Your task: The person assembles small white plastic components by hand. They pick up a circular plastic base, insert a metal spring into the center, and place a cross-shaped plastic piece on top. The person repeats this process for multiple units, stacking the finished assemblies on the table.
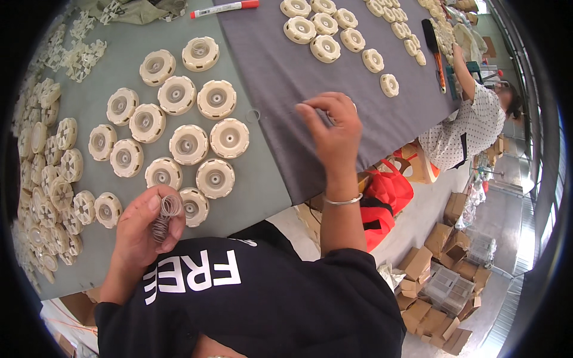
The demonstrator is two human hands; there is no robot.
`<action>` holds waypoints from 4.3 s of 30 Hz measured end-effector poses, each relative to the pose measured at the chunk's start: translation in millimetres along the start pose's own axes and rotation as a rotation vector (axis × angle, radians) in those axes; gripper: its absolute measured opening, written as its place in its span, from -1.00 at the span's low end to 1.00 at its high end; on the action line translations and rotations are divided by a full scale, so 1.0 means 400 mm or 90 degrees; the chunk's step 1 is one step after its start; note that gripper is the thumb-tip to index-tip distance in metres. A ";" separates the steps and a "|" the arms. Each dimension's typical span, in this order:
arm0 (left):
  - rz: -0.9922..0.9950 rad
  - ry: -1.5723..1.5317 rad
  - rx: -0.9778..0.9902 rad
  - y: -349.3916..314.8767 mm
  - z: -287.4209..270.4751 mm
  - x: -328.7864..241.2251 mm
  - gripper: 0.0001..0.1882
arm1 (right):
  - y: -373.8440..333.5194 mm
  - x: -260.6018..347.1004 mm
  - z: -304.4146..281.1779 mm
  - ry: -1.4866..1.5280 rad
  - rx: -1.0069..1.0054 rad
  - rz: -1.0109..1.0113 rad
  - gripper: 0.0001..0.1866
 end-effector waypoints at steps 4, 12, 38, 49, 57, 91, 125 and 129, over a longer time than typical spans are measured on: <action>-0.022 0.009 -0.002 0.021 0.008 0.011 -0.58 | -0.014 0.001 0.027 0.080 0.066 0.031 -0.75; -0.003 -0.001 0.018 0.017 0.007 0.002 -0.66 | 0.042 0.111 0.186 0.027 0.146 -0.133 -0.68; 0.012 -0.024 0.002 0.011 -0.024 -0.002 -0.66 | -0.059 0.127 0.124 -0.066 0.136 -0.115 -0.66; 0.000 -0.031 0.012 0.013 -0.021 0.008 -0.66 | -0.069 0.192 0.160 0.023 0.141 -0.130 -0.76; 0.009 -0.026 0.002 0.004 -0.028 0.006 -0.65 | -0.065 0.253 0.190 -0.102 0.144 -0.250 -0.78; -0.089 0.104 -0.023 0.026 0.054 0.072 -0.68 | -0.250 0.217 0.084 0.310 0.186 -0.035 -0.59; 0.025 0.002 -0.019 0.005 0.001 -0.018 -0.77 | 0.012 0.065 0.063 -0.072 0.223 -0.079 -0.27; 0.042 -0.017 -0.008 0.017 -0.004 -0.027 -0.76 | 0.266 -0.144 0.024 -0.285 0.016 -0.181 -0.29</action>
Point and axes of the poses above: each hand's wrist, its own y-axis towards the middle knuckle, its own z-axis out of the palm, x = y × z, the point moved 9 cm from there along y, towards the middle knuckle, and after that the axes turned 1 degree about z, right-handed, at the moved point
